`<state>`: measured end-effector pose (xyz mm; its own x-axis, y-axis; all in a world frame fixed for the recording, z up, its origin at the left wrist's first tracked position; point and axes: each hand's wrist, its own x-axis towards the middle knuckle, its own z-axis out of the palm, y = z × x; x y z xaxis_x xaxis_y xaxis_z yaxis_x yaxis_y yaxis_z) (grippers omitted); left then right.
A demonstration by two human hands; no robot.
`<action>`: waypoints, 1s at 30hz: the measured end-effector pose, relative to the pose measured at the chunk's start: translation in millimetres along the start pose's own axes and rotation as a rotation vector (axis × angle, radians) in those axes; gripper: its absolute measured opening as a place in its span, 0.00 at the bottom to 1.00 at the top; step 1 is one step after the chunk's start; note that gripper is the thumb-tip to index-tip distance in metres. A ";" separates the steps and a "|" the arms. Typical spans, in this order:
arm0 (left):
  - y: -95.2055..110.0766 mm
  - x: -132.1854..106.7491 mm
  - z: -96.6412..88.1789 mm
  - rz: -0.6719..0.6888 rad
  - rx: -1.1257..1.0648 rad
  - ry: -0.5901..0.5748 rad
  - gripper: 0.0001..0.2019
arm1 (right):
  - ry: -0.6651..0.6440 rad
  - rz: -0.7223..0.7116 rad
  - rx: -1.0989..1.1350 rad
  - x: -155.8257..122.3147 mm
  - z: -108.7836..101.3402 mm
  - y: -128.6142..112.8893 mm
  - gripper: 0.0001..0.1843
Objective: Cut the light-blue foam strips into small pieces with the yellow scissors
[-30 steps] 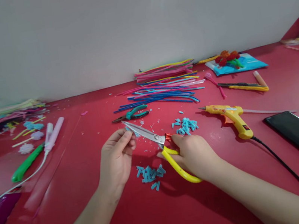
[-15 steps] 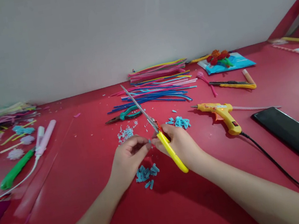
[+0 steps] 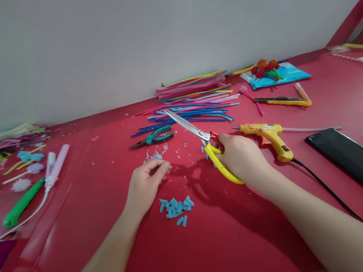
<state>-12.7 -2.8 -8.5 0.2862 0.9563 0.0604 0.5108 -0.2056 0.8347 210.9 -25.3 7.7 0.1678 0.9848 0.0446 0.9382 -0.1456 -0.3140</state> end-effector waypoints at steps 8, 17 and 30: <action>-15.8 4.9 -1.4 -0.005 0.084 0.013 0.12 | -0.146 0.014 0.005 10.7 -2.0 16.8 0.11; 5.6 -3.7 -2.0 0.225 0.154 -0.277 0.04 | -0.064 0.041 0.097 5.2 5.6 10.9 0.09; 18.3 -17.9 9.9 0.362 0.369 -0.517 0.06 | -0.130 -0.152 0.122 -10.4 19.0 -2.7 0.12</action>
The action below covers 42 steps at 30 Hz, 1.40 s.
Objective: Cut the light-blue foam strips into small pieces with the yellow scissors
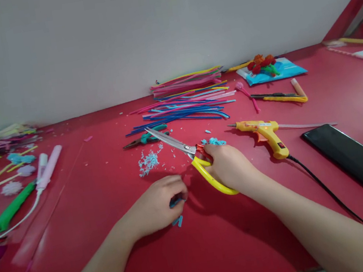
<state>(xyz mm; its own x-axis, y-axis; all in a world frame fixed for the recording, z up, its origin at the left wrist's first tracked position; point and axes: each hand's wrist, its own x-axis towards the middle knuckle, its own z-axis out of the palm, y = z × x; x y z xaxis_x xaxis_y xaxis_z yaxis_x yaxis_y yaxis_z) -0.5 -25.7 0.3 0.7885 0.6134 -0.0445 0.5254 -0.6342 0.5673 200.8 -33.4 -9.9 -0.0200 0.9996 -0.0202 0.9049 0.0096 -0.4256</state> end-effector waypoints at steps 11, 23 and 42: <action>-6.6 4.5 -3.1 -0.348 -0.930 0.081 0.06 | -0.226 0.000 0.454 -7.6 3.2 -17.9 0.10; -4.0 7.4 5.0 -0.328 -0.771 0.127 0.13 | -0.224 -0.002 0.707 -14.0 11.0 -29.3 0.04; -0.8 7.3 1.0 -0.351 -0.803 0.249 0.10 | -0.253 0.113 0.783 -14.0 -5.1 -31.0 0.06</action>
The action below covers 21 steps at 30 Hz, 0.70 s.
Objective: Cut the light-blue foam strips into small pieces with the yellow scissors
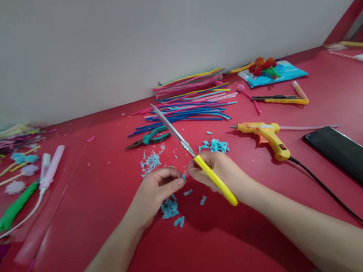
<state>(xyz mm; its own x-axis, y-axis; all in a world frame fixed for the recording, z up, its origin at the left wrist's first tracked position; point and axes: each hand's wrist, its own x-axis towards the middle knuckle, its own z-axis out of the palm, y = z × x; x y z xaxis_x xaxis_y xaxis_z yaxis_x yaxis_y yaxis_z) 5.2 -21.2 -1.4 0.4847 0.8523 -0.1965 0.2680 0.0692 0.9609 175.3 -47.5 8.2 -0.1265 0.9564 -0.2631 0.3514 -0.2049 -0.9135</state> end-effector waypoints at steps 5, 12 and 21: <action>-1.0 -0.4 0.2 -0.017 -0.011 -0.023 0.09 | -0.003 -0.039 -0.068 0.1 3.3 -1.2 0.05; 4.2 -0.2 1.1 -0.029 -0.061 0.061 0.06 | 0.023 -0.073 -0.070 -0.4 6.4 -3.6 0.07; 7.5 1.2 -27.0 -0.019 -0.290 0.314 0.07 | -0.141 -0.120 -0.393 -9.9 -11.5 -4.7 0.20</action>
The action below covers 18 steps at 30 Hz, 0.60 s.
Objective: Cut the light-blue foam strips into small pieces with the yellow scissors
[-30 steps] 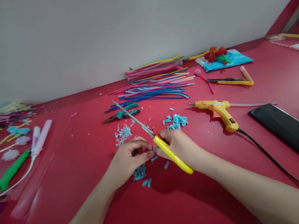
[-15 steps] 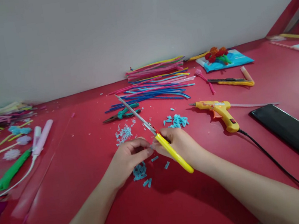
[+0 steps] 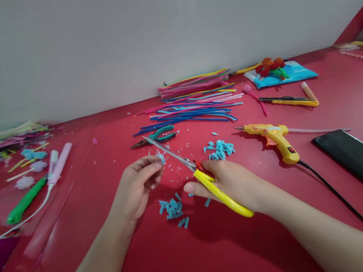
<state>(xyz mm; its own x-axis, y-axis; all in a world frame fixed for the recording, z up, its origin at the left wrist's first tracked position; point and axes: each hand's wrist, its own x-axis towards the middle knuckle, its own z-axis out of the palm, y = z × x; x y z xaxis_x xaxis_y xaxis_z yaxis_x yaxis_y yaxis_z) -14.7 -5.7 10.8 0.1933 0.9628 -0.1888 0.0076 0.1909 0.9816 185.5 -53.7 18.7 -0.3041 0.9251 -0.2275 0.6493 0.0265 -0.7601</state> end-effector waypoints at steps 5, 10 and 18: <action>1.4 -0.5 -1.9 0.055 -0.003 0.022 0.05 | -0.093 0.012 -0.032 -4.3 -3.8 -15.7 0.23; 6.1 -2.3 -1.5 0.087 0.060 0.078 0.05 | -0.130 0.037 -0.029 -4.4 -5.1 -19.8 0.23; 7.0 -4.6 -1.9 0.134 0.115 0.134 0.05 | -0.131 0.031 -0.015 -3.9 -3.7 -18.8 0.24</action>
<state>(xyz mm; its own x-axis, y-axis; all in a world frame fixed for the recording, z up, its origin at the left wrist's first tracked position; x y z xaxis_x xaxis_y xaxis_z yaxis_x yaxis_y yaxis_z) -17.5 -8.4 18.5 0.0678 0.9964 -0.0514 0.1038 0.0442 0.9936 177.1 -56.4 36.1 -0.3715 0.8683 -0.3286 0.6699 0.0057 -0.7424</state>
